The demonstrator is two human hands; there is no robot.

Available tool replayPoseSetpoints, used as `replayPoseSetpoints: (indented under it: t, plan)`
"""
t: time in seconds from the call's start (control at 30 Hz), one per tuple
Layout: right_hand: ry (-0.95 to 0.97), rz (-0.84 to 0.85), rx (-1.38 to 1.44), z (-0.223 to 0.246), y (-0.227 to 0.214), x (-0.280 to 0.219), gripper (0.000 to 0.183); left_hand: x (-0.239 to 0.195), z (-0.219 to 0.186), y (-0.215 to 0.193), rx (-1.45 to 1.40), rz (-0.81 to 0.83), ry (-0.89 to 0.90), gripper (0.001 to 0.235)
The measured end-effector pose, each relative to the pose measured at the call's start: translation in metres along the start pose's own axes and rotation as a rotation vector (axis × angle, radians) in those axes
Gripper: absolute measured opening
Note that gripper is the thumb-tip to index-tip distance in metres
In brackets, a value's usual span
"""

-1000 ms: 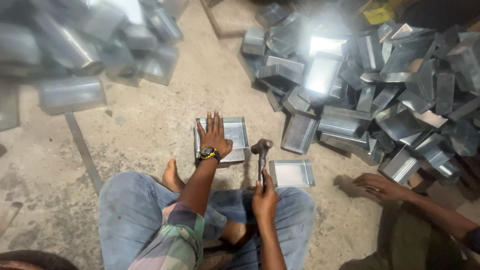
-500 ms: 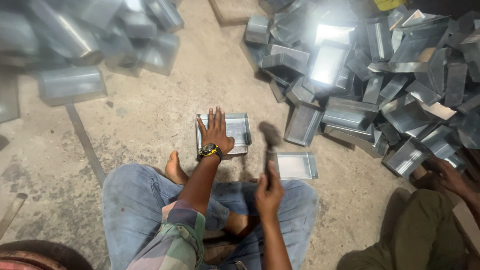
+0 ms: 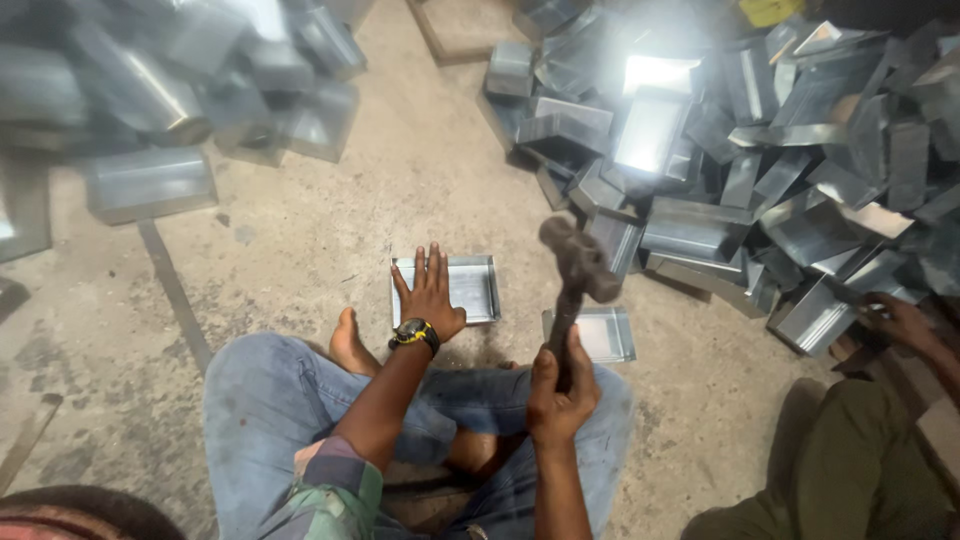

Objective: The person uses a hammer to fold the edges of rectangular metal pieces to create small trays while sitting on the workshop floor.

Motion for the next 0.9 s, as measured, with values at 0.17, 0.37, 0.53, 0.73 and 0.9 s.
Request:
replayPoseSetpoints:
  t: [0.17, 0.37, 0.53, 0.73, 0.9]
  plan:
    - [-0.166, -0.009, -0.138, -0.011, 0.026, 0.009, 0.039, -0.013, -0.004, -0.002, 0.007, -0.004, -0.013, 0.108]
    - [0.298, 0.225, -0.424, -0.078, 0.046, 0.007, 0.045, -0.007, -0.009, 0.002, 0.037, -0.031, 0.016, 0.099]
    - [0.098, 0.058, -0.426, -0.085, 0.016, 0.002, 0.044, 0.04, -0.001, -0.008, 0.01, -0.23, 0.037, 0.036]
    - [0.453, 0.043, -0.327, -0.106, 0.009, 0.007, 0.047, 0.052, 0.015, -0.009, -0.045, -0.077, 0.0, 0.038]
    - [0.571, 0.085, -0.174, -0.101, 0.016, 0.004, 0.047, 0.023, -0.011, -0.011, 0.168, -0.188, 0.325, 0.066]
Point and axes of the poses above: each hand's wrist, its own x-axis towards the middle knuckle, its own y-axis out of the palm, z = x × y, the point moved 6 cm from there along x, towards the middle knuckle, and after that the axes turned 6 degrees about y, right-handed, at the moved point
